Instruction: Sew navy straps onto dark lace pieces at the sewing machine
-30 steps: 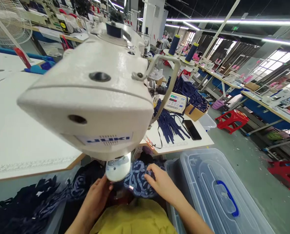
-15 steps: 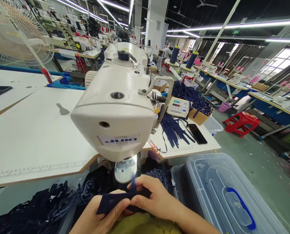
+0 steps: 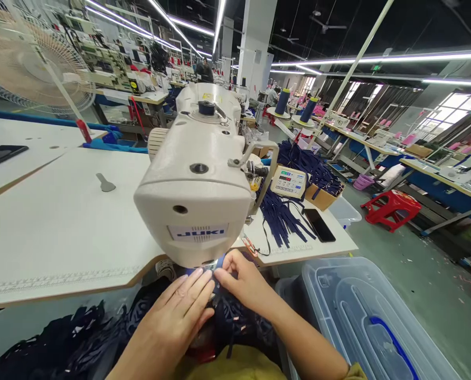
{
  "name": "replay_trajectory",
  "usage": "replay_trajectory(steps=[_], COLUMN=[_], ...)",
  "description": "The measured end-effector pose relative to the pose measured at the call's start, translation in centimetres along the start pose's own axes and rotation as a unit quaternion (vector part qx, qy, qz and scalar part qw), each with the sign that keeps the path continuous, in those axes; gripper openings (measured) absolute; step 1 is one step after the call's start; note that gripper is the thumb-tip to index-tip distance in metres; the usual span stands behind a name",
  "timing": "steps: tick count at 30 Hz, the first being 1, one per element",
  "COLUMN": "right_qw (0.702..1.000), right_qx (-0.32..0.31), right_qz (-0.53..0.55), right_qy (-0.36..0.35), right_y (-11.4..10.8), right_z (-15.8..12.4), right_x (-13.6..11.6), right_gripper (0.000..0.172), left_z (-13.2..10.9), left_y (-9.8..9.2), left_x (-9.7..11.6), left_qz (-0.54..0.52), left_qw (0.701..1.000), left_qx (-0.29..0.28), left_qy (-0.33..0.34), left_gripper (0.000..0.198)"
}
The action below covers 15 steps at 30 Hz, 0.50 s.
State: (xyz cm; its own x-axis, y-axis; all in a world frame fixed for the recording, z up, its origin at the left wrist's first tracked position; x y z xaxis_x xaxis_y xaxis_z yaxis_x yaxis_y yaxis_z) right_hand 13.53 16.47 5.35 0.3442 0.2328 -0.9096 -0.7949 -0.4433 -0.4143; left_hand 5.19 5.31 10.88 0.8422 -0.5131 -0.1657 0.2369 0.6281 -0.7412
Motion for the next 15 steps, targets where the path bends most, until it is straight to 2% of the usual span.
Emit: replay_trajectory(steps=[3,8,12,15], right_qw=[0.999,0.995,0.988,0.983], right_qx=[0.032,0.032,0.028,0.02], right_qz=[0.032,0.002,-0.058,-0.087], right_qy=[-0.015,-0.095,-0.137,-0.162], right_y=[-0.7,-1.0,-0.7,-0.4], right_z=[-0.1,-0.7,-0.2,0.4], right_x=[0.7,-0.7,-2.2,-2.9], right_gripper=[0.008,0.025,0.023,0.021], left_z=[-0.9,-2.1,-1.6,-1.0], left_y=[1.3,2.2,1.9,1.1], left_x=[-0.4,-0.9,-1.3,-1.3], left_qz=[0.023,0.065,0.084,0.095], left_qw=[1.0,0.997,0.992,0.991], left_qx=[-0.002,0.025,0.033,0.04], left_qy=[0.001,-0.042,-0.09,-0.087], left_gripper=[0.034,0.039,0.049,0.053])
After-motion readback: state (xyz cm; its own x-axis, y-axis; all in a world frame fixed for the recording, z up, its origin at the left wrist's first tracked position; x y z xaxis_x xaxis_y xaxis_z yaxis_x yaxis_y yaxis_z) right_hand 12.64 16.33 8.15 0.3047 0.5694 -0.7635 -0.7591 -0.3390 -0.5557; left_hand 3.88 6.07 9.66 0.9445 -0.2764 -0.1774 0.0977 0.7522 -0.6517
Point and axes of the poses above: each hand's wrist, its own z-axis towards the middle knuckle, its own y-axis out of the palm, x = y × z, the point moved 10 cm from there along z, towards the middle knuckle
